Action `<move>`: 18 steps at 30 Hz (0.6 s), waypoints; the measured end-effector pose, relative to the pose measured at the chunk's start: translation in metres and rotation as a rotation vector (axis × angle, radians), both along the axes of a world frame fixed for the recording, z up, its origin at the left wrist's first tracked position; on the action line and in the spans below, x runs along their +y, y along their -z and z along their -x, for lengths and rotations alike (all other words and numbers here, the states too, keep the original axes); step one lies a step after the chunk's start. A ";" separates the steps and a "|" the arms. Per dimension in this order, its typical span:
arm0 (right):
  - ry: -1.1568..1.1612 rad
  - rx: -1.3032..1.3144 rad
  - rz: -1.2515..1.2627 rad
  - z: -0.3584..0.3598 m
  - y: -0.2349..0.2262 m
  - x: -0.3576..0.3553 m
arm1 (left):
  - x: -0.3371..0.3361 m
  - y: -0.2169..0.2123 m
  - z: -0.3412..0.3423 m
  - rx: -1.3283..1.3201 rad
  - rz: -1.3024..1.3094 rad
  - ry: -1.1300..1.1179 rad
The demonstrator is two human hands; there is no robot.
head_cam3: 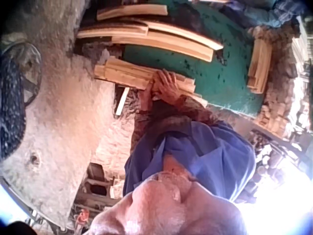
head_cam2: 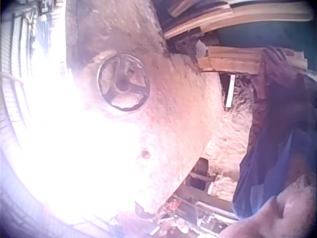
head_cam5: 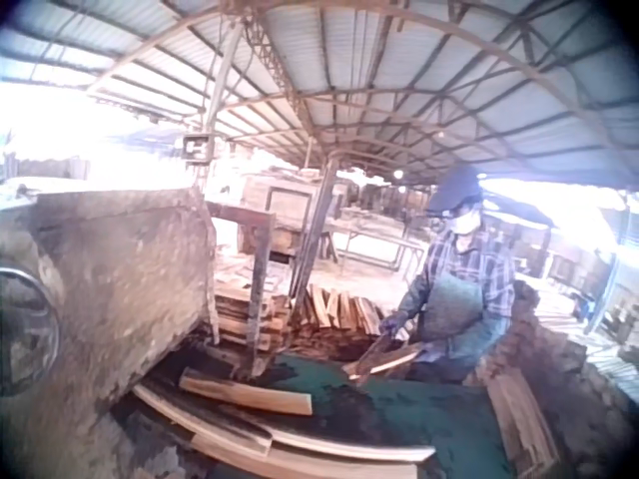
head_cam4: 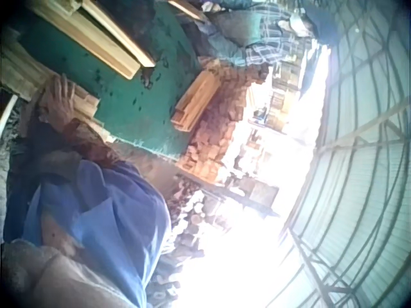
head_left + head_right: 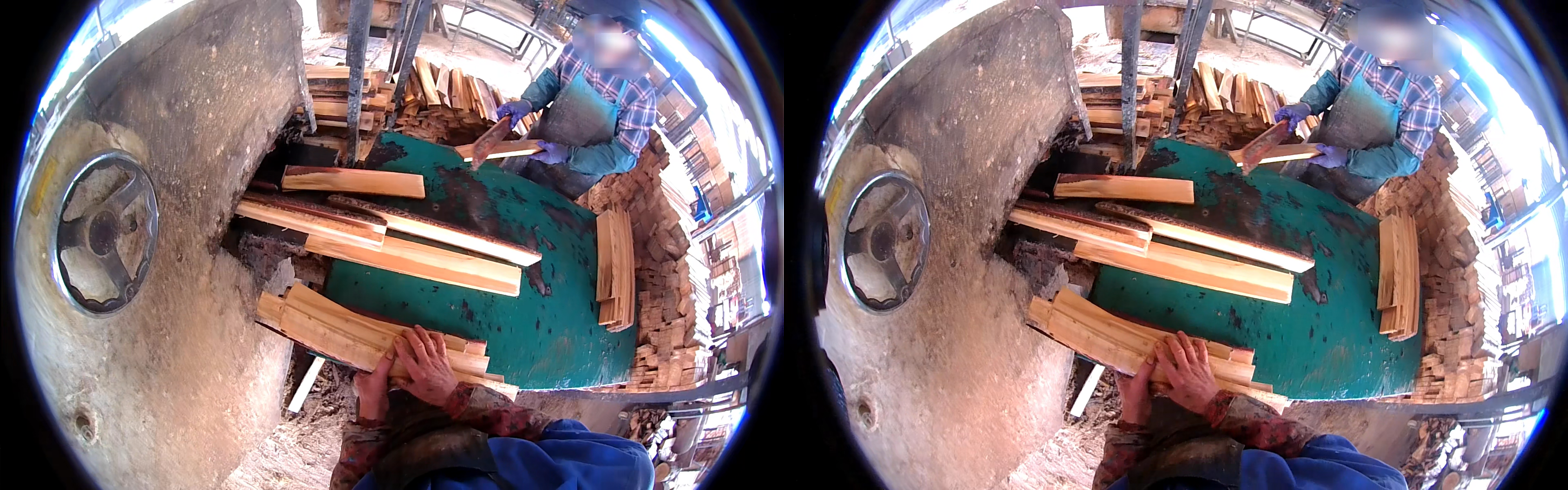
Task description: The person picks up cut wooden planks from a green conveyor table and stacks them in a pile. The person repeatedly handles the planks, aligning them before placing them on the stack.
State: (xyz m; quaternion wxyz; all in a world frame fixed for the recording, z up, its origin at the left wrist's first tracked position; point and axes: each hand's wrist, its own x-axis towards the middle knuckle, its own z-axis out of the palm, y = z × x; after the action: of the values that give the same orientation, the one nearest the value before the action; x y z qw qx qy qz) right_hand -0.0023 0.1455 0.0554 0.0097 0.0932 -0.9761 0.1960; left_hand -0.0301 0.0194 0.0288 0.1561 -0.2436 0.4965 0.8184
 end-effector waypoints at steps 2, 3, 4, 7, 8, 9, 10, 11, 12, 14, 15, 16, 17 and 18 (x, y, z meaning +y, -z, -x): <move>0.009 0.013 0.000 0.000 0.000 -0.002 | -0.003 0.013 -0.001 -0.006 0.056 0.021; 0.015 0.017 0.003 0.000 0.000 -0.002 | -0.004 0.018 -0.003 -0.029 0.009 0.028; 0.022 0.022 0.003 -0.001 0.000 -0.003 | -0.005 0.014 -0.004 -0.051 -0.040 0.036; 0.031 0.029 -0.014 -0.002 0.000 -0.005 | -0.011 0.023 -0.009 0.018 -0.017 0.131; 0.031 0.030 -0.022 -0.002 0.000 -0.006 | -0.012 0.028 -0.011 0.025 -0.022 0.133; 0.032 0.032 -0.032 -0.001 0.001 -0.006 | -0.013 0.032 -0.011 0.034 -0.028 0.136; 0.034 0.024 -0.044 -0.003 0.003 -0.005 | -0.010 0.021 -0.009 -0.005 -0.078 0.101; 0.034 0.016 -0.056 -0.004 0.004 -0.005 | -0.008 0.015 -0.007 -0.044 -0.128 0.064; 0.030 0.031 -0.052 -0.004 0.004 -0.004 | -0.007 0.018 -0.007 -0.011 -0.122 0.084; 0.026 0.031 -0.043 -0.003 0.005 -0.004 | -0.006 0.023 -0.007 0.059 -0.108 0.120; 0.023 0.032 -0.039 -0.004 0.006 -0.004 | -0.007 0.023 -0.009 0.026 -0.135 0.094; 0.022 0.040 -0.042 -0.003 0.006 -0.004 | -0.007 0.023 -0.009 -0.003 -0.163 0.072; 0.020 0.049 -0.046 -0.003 0.007 -0.004 | -0.007 0.022 -0.008 -0.032 -0.191 0.051; 0.018 0.059 -0.050 -0.003 0.007 -0.003 | -0.005 0.019 -0.007 -0.032 -0.184 0.052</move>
State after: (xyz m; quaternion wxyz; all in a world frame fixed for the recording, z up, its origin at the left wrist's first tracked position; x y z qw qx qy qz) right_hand 0.0011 0.1422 0.0483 0.0378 0.0903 -0.9808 0.1687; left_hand -0.0230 0.0141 0.0093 0.2072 -0.2282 0.4227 0.8523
